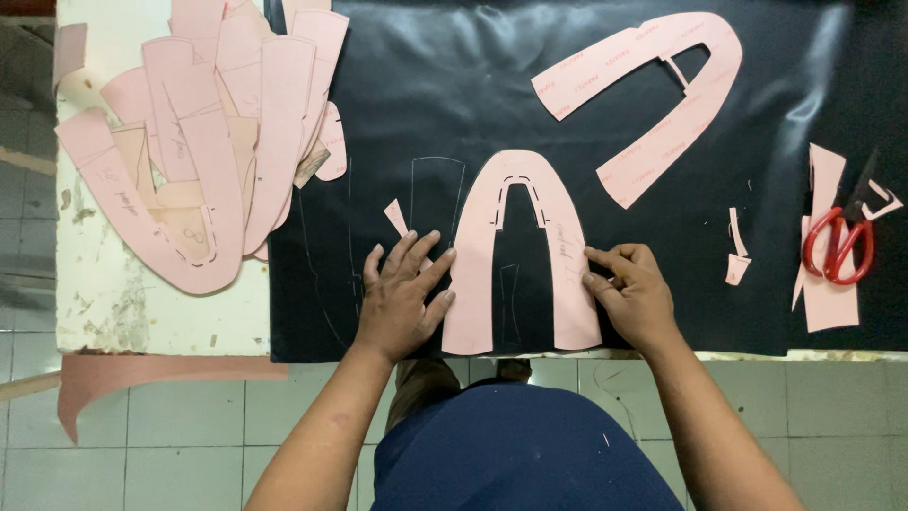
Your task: The person places pink paper patterns onto a black sheet and traces their outlines with a pencil. They handle several pattern pieces, including a small rectangular piece and larger curved shapes, and trace each one in turn.
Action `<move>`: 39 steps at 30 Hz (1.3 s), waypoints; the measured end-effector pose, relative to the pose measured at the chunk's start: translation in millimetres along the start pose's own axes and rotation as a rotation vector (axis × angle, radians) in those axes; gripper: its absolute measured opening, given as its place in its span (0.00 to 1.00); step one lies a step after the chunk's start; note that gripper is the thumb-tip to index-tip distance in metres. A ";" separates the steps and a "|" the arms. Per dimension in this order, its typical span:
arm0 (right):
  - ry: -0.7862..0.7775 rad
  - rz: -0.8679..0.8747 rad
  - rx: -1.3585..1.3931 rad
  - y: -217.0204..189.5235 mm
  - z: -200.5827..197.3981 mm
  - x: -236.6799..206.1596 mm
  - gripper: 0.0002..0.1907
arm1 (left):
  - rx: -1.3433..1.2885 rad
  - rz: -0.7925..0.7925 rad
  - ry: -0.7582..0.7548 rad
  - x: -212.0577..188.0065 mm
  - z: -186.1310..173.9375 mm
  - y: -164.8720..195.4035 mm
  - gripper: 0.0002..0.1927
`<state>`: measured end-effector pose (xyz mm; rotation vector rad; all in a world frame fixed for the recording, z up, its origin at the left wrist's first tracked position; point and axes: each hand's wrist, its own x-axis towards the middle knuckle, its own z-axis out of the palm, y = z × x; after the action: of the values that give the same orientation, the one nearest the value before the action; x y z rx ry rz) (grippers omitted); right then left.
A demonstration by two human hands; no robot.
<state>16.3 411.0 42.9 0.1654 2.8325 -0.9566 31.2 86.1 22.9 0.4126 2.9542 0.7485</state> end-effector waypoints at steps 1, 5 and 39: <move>-0.004 0.008 0.001 -0.2 -0.2 -0.4 0.19 | -0.002 -0.003 -0.004 -0.1 0.0 0.4 0.26; -0.010 0.007 0.002 -2.2 -1.5 -1.5 0.19 | 0.000 -0.007 -0.012 -0.4 -0.8 0.4 0.25; -0.029 0.035 -0.015 -6.3 -3.6 -1.4 0.19 | -0.017 -0.013 -0.021 -0.2 -2.1 0.0 0.25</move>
<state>16.4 408.1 49.7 0.1965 2.8000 -0.9224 31.1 85.1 24.8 0.3964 2.9261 0.7630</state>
